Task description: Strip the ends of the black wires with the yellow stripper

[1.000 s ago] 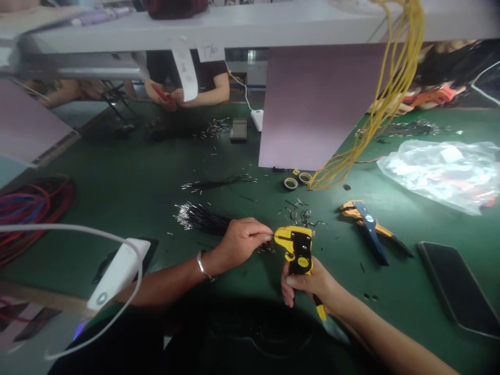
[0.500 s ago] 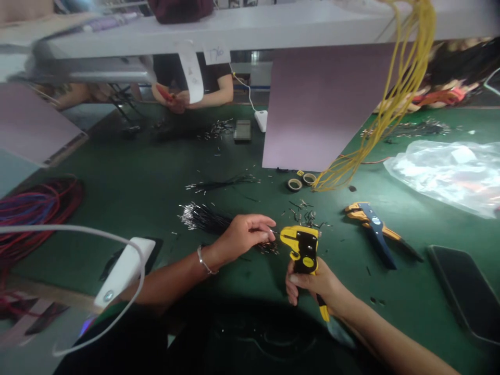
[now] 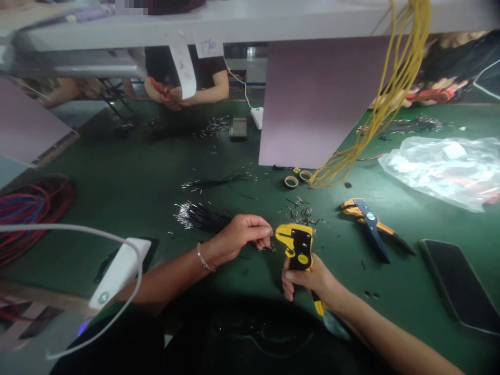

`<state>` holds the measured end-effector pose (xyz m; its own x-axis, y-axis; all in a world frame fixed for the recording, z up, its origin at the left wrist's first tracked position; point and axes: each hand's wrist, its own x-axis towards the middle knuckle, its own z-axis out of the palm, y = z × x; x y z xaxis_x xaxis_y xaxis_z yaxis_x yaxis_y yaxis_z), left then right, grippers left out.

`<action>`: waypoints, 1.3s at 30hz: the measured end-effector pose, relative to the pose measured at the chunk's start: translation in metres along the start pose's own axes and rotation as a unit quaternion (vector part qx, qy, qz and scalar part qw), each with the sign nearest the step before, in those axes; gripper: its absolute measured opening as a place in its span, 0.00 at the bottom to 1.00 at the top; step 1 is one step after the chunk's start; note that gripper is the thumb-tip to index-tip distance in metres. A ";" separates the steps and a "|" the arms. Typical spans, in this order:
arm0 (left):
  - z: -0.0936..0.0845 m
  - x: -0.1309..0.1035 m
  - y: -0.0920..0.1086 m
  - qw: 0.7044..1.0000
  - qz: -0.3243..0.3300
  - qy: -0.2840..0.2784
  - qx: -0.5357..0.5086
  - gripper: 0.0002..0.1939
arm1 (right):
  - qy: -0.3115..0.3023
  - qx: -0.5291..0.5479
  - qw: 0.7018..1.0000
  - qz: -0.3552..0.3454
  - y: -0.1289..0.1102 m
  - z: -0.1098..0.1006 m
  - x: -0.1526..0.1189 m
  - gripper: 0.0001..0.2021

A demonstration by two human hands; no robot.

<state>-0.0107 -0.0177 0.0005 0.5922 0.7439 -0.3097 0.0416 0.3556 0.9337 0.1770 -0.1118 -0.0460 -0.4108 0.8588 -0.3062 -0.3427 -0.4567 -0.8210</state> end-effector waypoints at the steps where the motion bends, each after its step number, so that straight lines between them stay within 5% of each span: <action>1: 0.000 0.000 0.000 1.000 0.001 -0.004 -0.004 0.09 | 0.000 -0.003 1.000 -0.001 0.000 0.000 0.000 0.14; 39: 0.001 0.002 -0.005 0.999 0.010 0.036 0.013 0.07 | 0.004 -0.016 1.000 -0.005 0.008 0.002 0.005 0.13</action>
<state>-0.0093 -0.0182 -0.0045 0.5333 0.7902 -0.3020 0.0525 0.3254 0.9441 0.1703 -0.1111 -0.0528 -0.4005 0.8653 -0.3015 -0.3198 -0.4403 -0.8390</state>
